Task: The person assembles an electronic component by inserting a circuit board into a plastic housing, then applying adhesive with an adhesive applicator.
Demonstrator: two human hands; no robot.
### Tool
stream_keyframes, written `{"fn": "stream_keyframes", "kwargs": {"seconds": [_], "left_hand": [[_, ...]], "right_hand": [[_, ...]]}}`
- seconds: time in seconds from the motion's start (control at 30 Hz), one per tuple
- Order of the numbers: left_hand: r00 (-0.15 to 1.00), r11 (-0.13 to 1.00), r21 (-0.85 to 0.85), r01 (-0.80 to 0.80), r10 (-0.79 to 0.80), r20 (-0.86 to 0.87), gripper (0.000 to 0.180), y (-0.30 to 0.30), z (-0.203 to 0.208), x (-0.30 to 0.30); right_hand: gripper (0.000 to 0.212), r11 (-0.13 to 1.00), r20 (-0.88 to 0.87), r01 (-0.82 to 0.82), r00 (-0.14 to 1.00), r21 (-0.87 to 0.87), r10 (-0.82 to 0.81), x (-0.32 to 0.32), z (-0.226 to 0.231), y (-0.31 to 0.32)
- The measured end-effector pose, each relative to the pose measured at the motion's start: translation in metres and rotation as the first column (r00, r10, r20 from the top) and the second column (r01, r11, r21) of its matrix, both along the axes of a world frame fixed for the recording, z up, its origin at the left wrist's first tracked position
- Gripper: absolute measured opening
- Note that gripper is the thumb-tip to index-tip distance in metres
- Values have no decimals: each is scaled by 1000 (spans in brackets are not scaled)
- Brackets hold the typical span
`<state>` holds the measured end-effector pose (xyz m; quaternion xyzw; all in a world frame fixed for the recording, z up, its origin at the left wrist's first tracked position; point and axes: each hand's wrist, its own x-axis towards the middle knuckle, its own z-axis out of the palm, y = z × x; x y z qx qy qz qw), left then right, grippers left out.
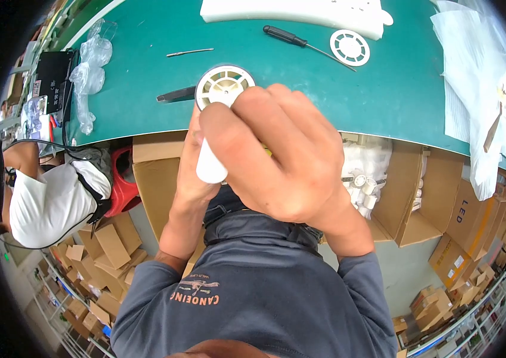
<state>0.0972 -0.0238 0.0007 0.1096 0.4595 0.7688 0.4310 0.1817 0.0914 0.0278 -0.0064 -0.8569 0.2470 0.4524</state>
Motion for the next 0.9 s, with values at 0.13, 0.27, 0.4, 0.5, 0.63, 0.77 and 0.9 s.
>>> {"fn": "stream_keyframes", "kwargs": {"seconds": [0.13, 0.27, 0.4, 0.5, 0.63, 0.77, 0.9], "left_hand": [[996, 999, -11, 49, -49, -72, 36, -3, -10, -4], [998, 998, -31, 47, -48, -45, 36, -3, -7, -3], [997, 997, -37, 66, -68, -49, 35, -2, -9, -5], [997, 998, -34, 59, -61, -44, 36, -2, -5, -5], [996, 995, -70, 68, -71, -52, 37, -4, -12, -7], [996, 996, -57, 72, -76, -55, 38, -3, -11, -6], [996, 997, -60, 50, -55, -73, 38, -3, -12, -5]], "right_hand": [[25, 995, -67, -12, 998, -100, 5, -5, -9, 1], [23, 990, -49, -16, 999, -138, 9, -7, -9, -1], [24, 987, -84, 32, 995, -159, -45, -4, -6, -8], [26, 990, -84, 38, 995, -138, -50, -5, -12, -5], [27, 989, -82, 19, 996, -144, -31, -8, -14, -4], [26, 984, 17, 51, 999, -169, -49, 0, -11, -7], [25, 979, -88, 29, 995, -202, -48, -3, -13, -9]]}}
